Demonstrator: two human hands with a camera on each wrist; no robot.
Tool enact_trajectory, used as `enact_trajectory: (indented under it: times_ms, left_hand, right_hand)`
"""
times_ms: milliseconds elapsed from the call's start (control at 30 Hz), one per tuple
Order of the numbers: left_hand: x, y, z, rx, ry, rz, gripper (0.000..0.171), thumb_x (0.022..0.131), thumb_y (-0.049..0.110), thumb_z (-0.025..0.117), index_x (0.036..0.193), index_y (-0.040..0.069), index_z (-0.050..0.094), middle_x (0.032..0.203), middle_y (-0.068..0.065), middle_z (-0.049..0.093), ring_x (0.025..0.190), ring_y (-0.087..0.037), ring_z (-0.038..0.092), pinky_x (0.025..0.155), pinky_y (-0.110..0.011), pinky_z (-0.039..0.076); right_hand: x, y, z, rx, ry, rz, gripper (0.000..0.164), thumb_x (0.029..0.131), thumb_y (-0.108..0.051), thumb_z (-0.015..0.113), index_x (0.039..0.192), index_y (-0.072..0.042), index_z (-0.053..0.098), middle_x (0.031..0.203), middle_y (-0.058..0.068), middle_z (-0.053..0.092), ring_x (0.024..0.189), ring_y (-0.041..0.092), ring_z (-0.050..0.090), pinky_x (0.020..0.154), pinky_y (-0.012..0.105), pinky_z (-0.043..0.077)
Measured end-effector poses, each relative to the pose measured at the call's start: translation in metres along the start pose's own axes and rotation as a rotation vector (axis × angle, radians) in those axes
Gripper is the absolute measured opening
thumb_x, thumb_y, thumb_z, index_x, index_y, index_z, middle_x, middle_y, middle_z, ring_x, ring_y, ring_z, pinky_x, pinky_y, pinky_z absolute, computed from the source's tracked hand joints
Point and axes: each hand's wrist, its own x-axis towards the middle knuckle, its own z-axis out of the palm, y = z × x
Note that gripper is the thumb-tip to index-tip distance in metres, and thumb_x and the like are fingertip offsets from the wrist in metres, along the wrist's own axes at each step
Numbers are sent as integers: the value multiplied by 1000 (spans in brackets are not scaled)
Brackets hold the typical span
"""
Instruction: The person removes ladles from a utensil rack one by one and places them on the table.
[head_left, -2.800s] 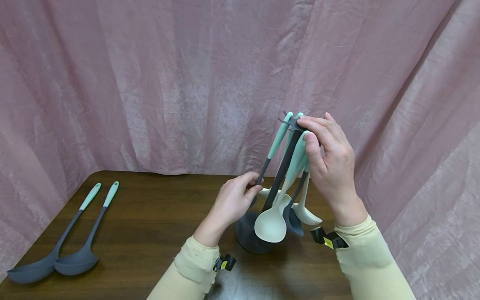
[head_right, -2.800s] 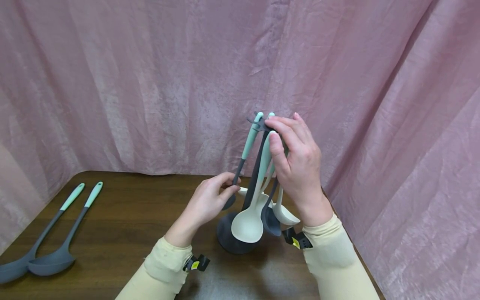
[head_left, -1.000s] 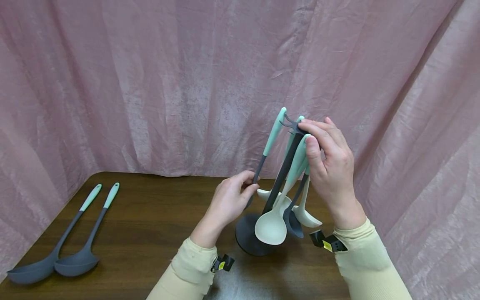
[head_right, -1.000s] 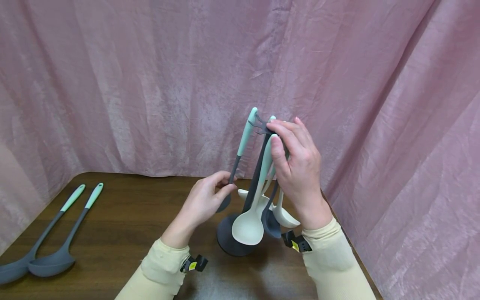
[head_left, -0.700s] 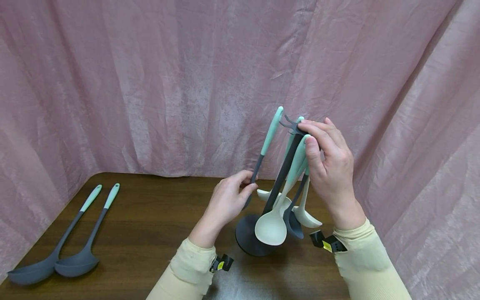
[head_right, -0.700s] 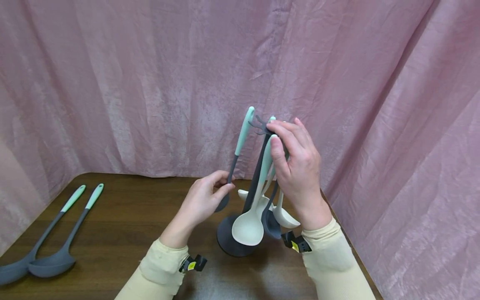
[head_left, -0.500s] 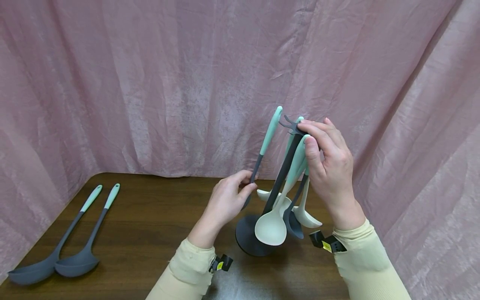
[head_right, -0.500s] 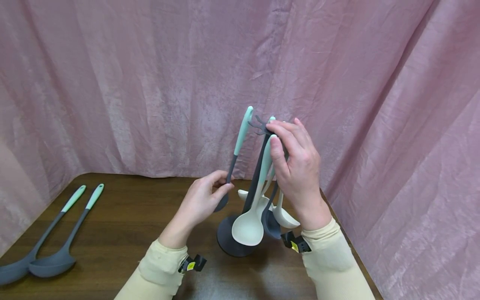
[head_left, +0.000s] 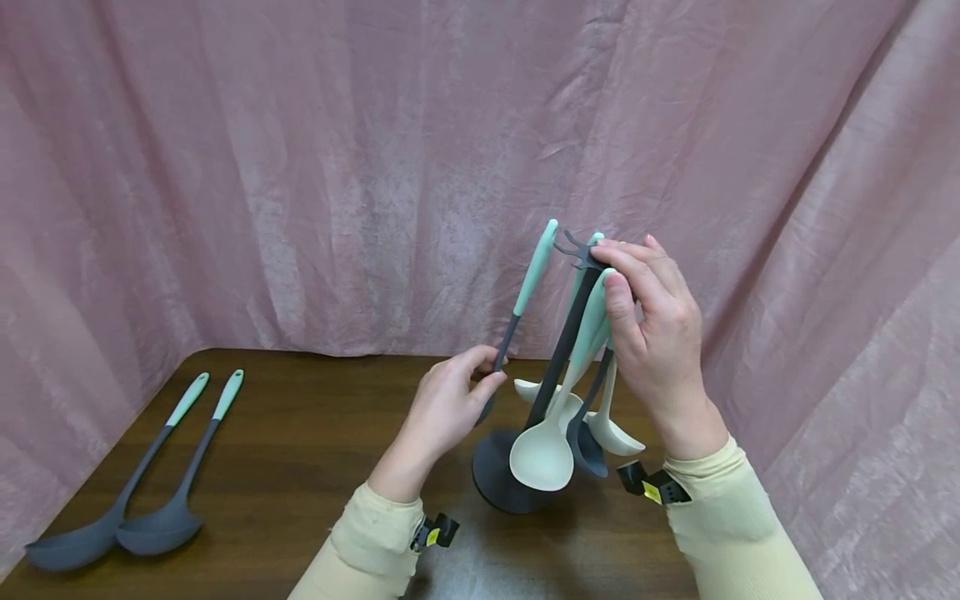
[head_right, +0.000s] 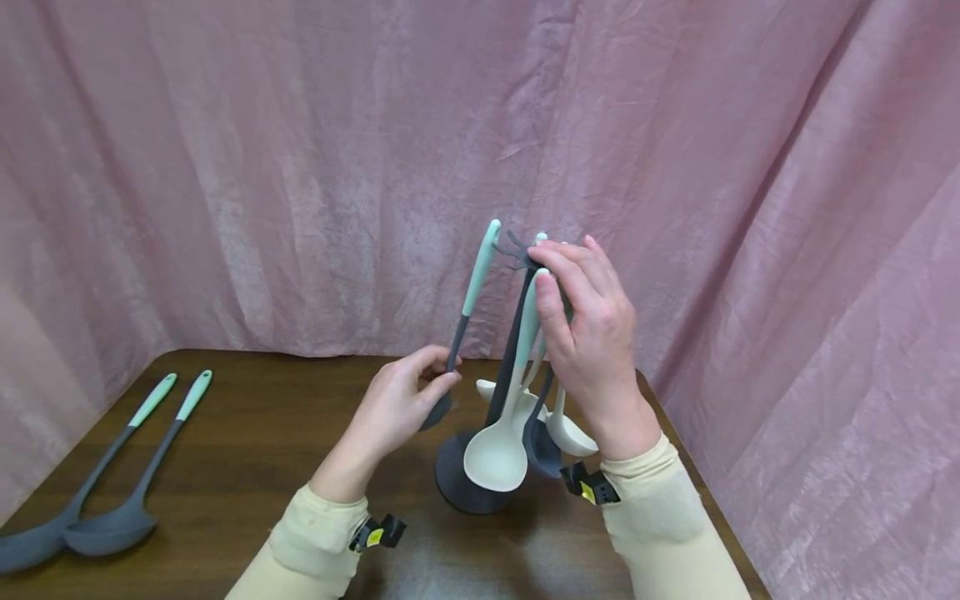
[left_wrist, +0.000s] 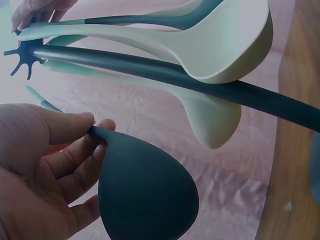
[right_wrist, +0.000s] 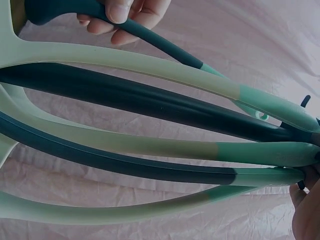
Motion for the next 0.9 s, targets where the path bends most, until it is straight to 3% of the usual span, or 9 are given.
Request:
enact_trajectory:
  times_ms: [600,900]
  left_hand:
    - [-7,-12,-24,51,3,-43,15,102,17,82,116,18,78,102,8,78,96,-16,74,87,-45,58]
    - [-12,-18,-35,82,1,-69,18,101,18,83,118,17,79,100,6,77,94,-16,73,85,-44,58]
  right_hand:
    - [0,0,8,6,11,8,38,113,-25,53,129,-3,79,129,14,76,122,36,69,126,50,36]
    - [0,1,10,7,11,5,37,113,-24,54,130,-3,79,130,14,76,123,35,69,126,50,36]
